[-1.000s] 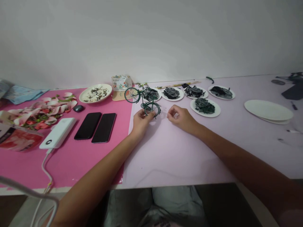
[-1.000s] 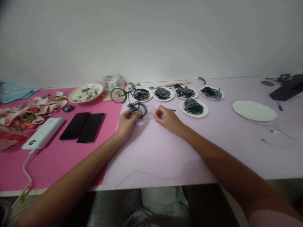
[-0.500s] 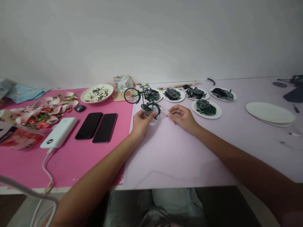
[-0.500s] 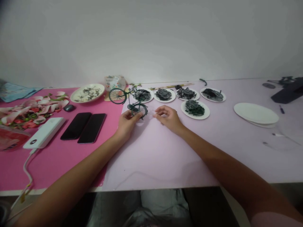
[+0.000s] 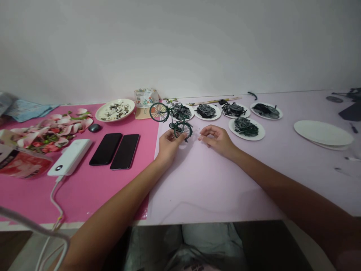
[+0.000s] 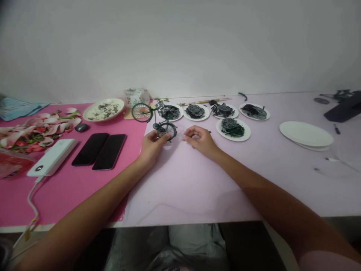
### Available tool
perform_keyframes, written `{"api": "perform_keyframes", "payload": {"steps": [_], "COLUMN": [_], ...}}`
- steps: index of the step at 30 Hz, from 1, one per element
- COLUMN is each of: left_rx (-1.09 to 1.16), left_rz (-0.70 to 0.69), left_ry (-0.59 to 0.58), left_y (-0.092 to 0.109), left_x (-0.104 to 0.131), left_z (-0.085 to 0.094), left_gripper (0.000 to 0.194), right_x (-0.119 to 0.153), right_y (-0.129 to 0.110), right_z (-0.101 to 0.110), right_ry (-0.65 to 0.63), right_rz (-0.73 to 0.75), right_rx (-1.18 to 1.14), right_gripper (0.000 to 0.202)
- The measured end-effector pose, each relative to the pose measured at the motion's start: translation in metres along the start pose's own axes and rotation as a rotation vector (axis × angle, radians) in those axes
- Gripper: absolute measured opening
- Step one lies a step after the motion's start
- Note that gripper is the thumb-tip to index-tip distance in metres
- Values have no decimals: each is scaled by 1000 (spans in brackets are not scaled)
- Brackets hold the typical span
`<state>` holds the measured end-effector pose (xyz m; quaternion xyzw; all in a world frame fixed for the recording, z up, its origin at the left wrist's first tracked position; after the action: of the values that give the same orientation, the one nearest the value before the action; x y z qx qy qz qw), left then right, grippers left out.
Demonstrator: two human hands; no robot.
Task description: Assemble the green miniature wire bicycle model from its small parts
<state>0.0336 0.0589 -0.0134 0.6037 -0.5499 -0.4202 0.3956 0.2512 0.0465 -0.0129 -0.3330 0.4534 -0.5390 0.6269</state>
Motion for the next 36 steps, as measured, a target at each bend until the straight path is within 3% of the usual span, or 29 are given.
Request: {"api": "perform_keyframes", "payload": {"steps": [6, 12, 20, 29, 36], "left_rx": [30, 41, -16, -95, -77], "left_rz": [29, 52, 53, 39, 28], "left_ry": [-20, -47, -103, -215, -305], "left_y": [1, 0, -1, -1, 2], "left_x": [2, 3, 2, 3, 6], "left_z": [-5, -6, -8, -14, -20], "left_gripper": [34, 40, 41, 44, 52], "right_x": [0, 10, 21, 26, 27], "right_y": [0, -14, -32, -51, -55], "right_z": [-3, -10, -15, -11, -6], "right_ry": [-16, -44, -65, 93, 166], "right_rz": [70, 234, 440, 711, 666], "right_rx": [87, 264, 286, 495, 498], "right_gripper": [29, 5, 19, 9, 10]}}
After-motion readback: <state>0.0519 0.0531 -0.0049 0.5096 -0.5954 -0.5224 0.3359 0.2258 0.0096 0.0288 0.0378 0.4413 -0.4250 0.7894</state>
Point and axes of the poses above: each hand's wrist, its own x-axis away from the middle knuckle, its own z-axis out of the back of the hand, y = z × x, the point moved 7 cm from there along -x, towards the middle knuckle, and after that the axes turned 15 degrees about x, right-handed, at the moved point
